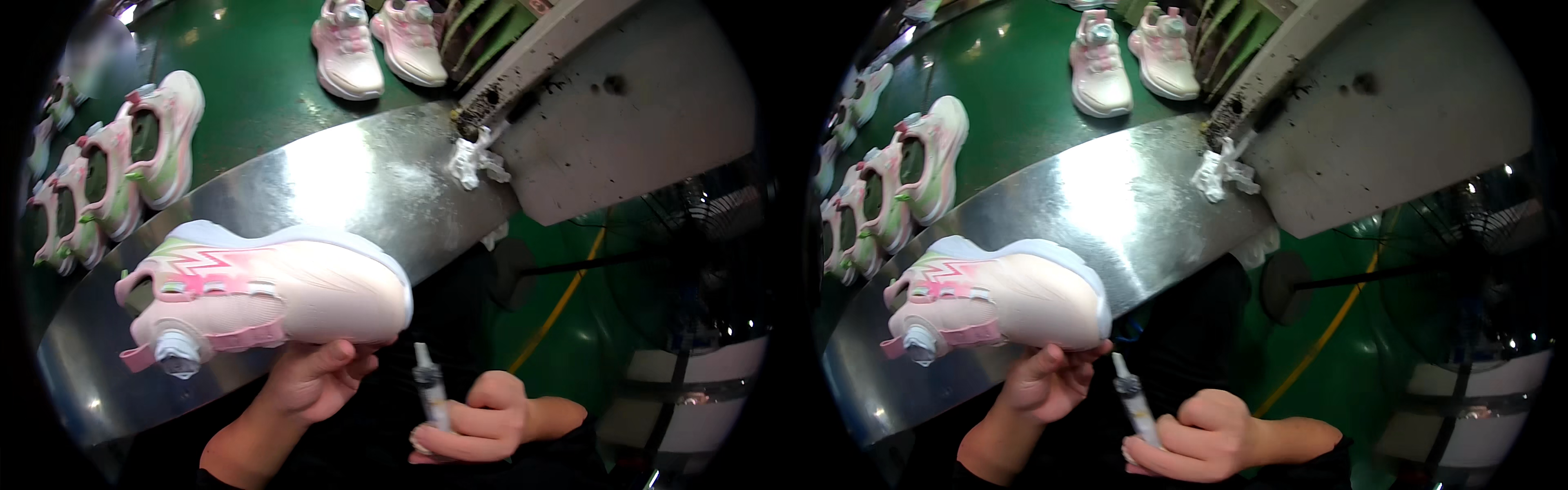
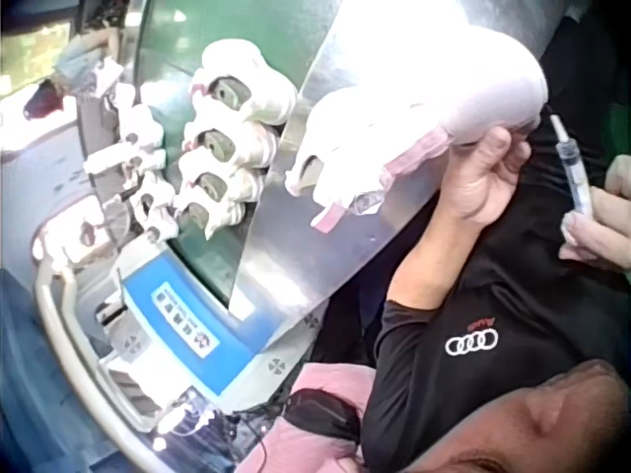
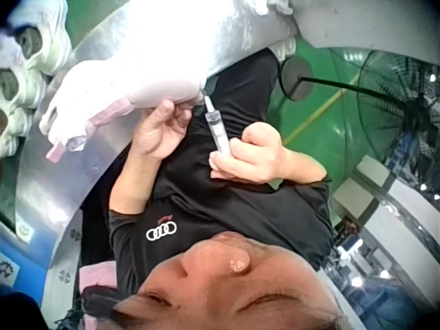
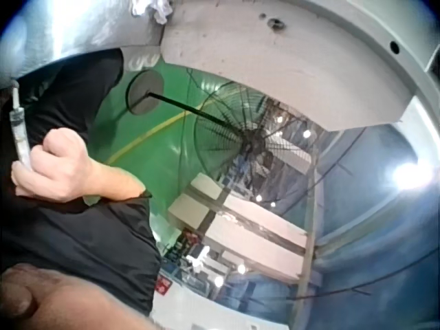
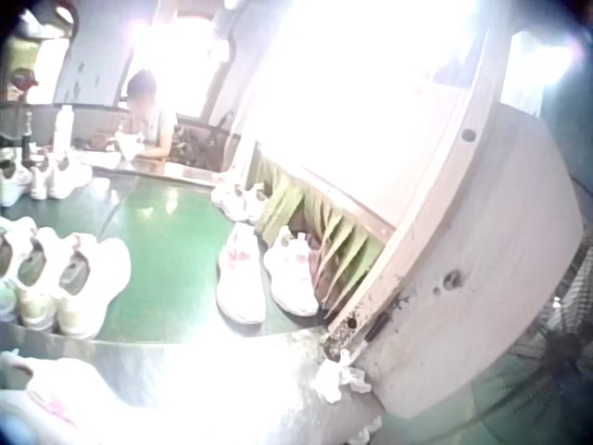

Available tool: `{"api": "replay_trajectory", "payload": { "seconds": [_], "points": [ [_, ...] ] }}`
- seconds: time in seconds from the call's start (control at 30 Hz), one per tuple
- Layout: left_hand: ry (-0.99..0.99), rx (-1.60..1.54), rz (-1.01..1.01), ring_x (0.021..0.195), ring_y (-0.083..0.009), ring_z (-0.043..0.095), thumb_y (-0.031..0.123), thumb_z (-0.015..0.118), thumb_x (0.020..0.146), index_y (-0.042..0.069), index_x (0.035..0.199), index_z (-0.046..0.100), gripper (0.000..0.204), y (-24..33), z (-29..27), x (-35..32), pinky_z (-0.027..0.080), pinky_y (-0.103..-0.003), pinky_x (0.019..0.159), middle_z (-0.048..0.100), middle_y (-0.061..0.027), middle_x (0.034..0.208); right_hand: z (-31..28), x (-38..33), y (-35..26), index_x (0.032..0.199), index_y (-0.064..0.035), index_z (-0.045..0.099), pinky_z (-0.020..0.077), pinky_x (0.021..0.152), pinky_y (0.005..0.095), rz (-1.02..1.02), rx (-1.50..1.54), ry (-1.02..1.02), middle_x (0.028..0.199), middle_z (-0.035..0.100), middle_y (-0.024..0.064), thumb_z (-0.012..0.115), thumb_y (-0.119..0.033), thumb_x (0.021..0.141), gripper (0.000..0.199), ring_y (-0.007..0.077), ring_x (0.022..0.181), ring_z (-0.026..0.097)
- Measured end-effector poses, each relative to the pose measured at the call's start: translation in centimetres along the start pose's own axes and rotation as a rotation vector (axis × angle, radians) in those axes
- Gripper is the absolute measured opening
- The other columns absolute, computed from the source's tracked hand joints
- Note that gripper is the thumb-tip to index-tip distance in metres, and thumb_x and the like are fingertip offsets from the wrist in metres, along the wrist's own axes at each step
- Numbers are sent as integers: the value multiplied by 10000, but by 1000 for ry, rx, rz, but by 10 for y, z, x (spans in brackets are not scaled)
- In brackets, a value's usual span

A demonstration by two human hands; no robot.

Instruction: The person applies adhesive along the seams of shoes using a syringe dispenser, refills the dispenser from a bottle, wipes it with a cloth, and applies adhesive to more shoes.

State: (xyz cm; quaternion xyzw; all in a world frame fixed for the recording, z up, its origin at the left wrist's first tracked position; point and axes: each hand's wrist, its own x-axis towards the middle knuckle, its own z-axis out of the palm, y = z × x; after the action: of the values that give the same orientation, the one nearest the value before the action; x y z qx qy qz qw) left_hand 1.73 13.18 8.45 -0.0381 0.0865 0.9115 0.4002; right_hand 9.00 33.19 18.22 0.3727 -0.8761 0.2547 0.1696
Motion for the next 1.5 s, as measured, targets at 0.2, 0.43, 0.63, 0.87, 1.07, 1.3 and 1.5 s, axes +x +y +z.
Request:
{"api": "replay_trajectory", "payload": {
  "seconds": [0.2, 0.43, 0.63, 0.87, 1.07, 1.3, 1.5],
  "points": [
    [29, -125, -28, 1134, -289, 566, -32, 675, 783, 50, 1299, 492, 553, 4, -6, -61, 417, -455, 1008, 584, -110, 1224, -7, -5, 27, 927, -124, 657, 333, 561, 293, 156, -38, 45, 712, 607, -23, 817, -360, 659, 391, 164, 572, 418],
    [438, 259, 183, 1126, -342, 582, 58, 728, 624, -89, 1378, 308, 875, 34, 4, -144, 470, -452, 966, 544, -235, 1247, 29, -12, 94, 1047, -51, 621, 416, 720, 362, 259, 179, 106, 878, 622, 62, 767, -408, 727, 501, 268, 765, 489],
    [417, 666, 341, 1116, -321, 579, 140, 683, 783, -63, 1329, 376, 658, 104, 10, 3, 500, -399, 934, 533, -205, 1253, 42, -10, 105, 1082, -5, 619, 487, 714, 367, 309, 422, 107, 898, 641, 135, 681, -380, 826, 458, 304, 761, 610],
    [347, 875, 287, 862, -282, 649, 74, 603, 875, -48, 1262, 345, 480, 131, 18, 102, 555, -327, 726, 576, -215, 1026, 14, -20, 125, 986, -55, 662, 492, 690, 350, 496, 166, 38, 882, 611, 127, 668, -99, 824, 168, 289, 768, 603],
    [608, 1382, 881, 1013, -229, 563, -61, 578, 811, 1, 1359, 299, 618, 207, -43, 16, 477, -316, 881, 506, -126, 1126, -6, -12, 168, 724, -78, 569, 474, 607, 347, 414, -209, -94, 744, 486, 71, 641, -77, 693, 78, 248, 704, 498],
    [668, 2106, 859, 1283, -217, 389, -43, 640, 799, 33, 1455, 275, 755, 275, -69, 64, 302, -326, 1069, 368, -127, 1423, -22, -7, 177, 716, -86, 607, 502, 564, 363, 405, -305, -342, 778, 561, 58, 625, -92, 689, 33, 241, 756, 560],
    [714, 1748, 743, 1164, -156, 474, -8, 682, 759, 64, 1428, 340, 755, 267, -25, 48, 425, -253, 935, 408, -79, 1380, -23, -16, 159, 746, -95, 625, 502, 604, 356, 462, -116, -300, 794, 576, 64, 648, -128, 737, 41, 253, 755, 575]
  ]
}}
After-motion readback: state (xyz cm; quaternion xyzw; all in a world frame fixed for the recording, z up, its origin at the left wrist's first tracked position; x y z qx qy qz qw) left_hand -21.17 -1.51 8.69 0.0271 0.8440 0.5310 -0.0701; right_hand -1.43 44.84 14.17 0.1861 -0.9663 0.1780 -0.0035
